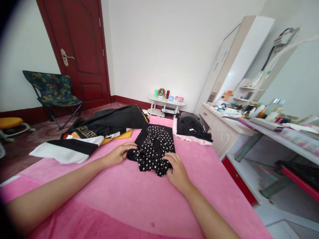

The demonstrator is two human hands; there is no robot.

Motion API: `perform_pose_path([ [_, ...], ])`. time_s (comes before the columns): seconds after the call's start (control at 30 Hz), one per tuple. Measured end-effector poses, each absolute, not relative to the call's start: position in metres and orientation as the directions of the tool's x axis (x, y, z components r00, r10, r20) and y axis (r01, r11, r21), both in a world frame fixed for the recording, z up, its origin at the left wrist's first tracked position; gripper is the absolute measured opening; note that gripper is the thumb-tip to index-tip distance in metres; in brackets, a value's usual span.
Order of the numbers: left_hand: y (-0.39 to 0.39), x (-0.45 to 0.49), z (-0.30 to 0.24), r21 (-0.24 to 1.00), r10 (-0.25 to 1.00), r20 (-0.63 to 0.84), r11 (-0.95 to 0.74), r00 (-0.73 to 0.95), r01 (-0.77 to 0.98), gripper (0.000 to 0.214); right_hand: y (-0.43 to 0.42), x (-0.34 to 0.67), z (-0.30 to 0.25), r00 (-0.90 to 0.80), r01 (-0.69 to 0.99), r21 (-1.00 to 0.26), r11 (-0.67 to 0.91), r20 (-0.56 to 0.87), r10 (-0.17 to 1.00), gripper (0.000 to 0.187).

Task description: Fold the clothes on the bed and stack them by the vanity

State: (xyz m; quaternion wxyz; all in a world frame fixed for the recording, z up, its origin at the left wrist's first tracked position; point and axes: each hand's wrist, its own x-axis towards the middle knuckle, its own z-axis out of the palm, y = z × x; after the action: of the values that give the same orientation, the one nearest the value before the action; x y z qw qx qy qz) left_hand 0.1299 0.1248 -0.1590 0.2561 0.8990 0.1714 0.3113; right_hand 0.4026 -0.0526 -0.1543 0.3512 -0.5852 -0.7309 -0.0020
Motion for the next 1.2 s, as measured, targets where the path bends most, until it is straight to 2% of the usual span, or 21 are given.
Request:
perform_pose_path([
  [0.1, 0.124, 0.13, -0.156, 0.598, 0.507, 0.45, -0.783, 0.735, 0.174, 0.061, -0.054, 0.399, -0.146, -0.072, 0.876, -0.372, 0.308, 0.53, 0.845, 0.059],
  [0.2, 0.119, 0.127, -0.15, 0.564, 0.515, 0.468, -0.799, 0.718, 0.206, 0.06, -0.057, 0.392, -0.138, -0.137, 0.893, -0.288, 0.345, 0.558, 0.819, 0.053],
  [0.3, 0.105, 0.124, -0.139, 0.5, 0.498, 0.564, -0.841, 0.659, 0.208, 0.044, -0.062, 0.384, -0.133, -0.222, 0.878, -0.239, 0.416, 0.567, 0.793, 0.041],
  [0.4, 0.084, 0.138, -0.118, 0.478, 0.441, 0.621, -0.868, 0.648, 0.134, 0.03, -0.062, 0.379, -0.131, -0.232, 0.877, -0.231, 0.421, 0.564, 0.793, 0.027],
  [0.5, 0.069, 0.176, -0.095, 0.495, 0.385, 0.576, -0.866, 0.721, 0.067, 0.034, -0.059, 0.377, -0.133, -0.238, 0.887, -0.21, 0.411, 0.554, 0.797, 0.021],
  [0.6, 0.073, 0.224, -0.087, 0.541, 0.48, 0.479, -0.821, 0.735, 0.183, 0.044, -0.056, 0.378, -0.134, -0.239, 0.887, -0.207, 0.412, 0.557, 0.795, 0.021],
  [0.7, 0.097, 0.255, -0.099, 0.566, 0.633, 0.367, -0.734, 0.682, 0.376, 0.06, -0.056, 0.381, -0.134, -0.227, 0.879, -0.235, 0.416, 0.561, 0.796, 0.02],
  [0.8, 0.126, 0.258, -0.124, 0.569, 0.735, 0.297, -0.649, 0.61, 0.505, 0.071, -0.057, 0.384, -0.134, -0.193, 0.866, -0.29, 0.408, 0.559, 0.806, 0.02],
  [0.97, 0.154, 0.242, -0.152, 0.646, 0.808, 0.287, -0.56, 0.515, 0.519, 0.059, -0.055, 0.388, -0.139, -0.039, 0.816, -0.468, 0.339, 0.541, 0.84, 0.027],
  [1.07, 0.159, 0.24, -0.154, 0.675, 0.831, 0.302, -0.532, 0.467, 0.51, 0.052, -0.039, 0.39, -0.129, 0.148, 0.782, -0.602, 0.159, 0.427, 0.892, 0.041],
  [1.13, 0.161, 0.24, -0.154, 0.706, 0.865, 0.299, -0.484, 0.403, 0.516, 0.045, -0.018, 0.393, -0.117, 0.262, 0.777, -0.628, 0.03, 0.366, 0.893, 0.043],
  [1.2, 0.165, 0.238, -0.155, 0.741, 0.902, 0.286, -0.423, 0.325, 0.522, 0.042, 0.01, 0.398, -0.106, 0.315, 0.801, -0.599, 0.005, 0.428, 0.847, 0.034],
])
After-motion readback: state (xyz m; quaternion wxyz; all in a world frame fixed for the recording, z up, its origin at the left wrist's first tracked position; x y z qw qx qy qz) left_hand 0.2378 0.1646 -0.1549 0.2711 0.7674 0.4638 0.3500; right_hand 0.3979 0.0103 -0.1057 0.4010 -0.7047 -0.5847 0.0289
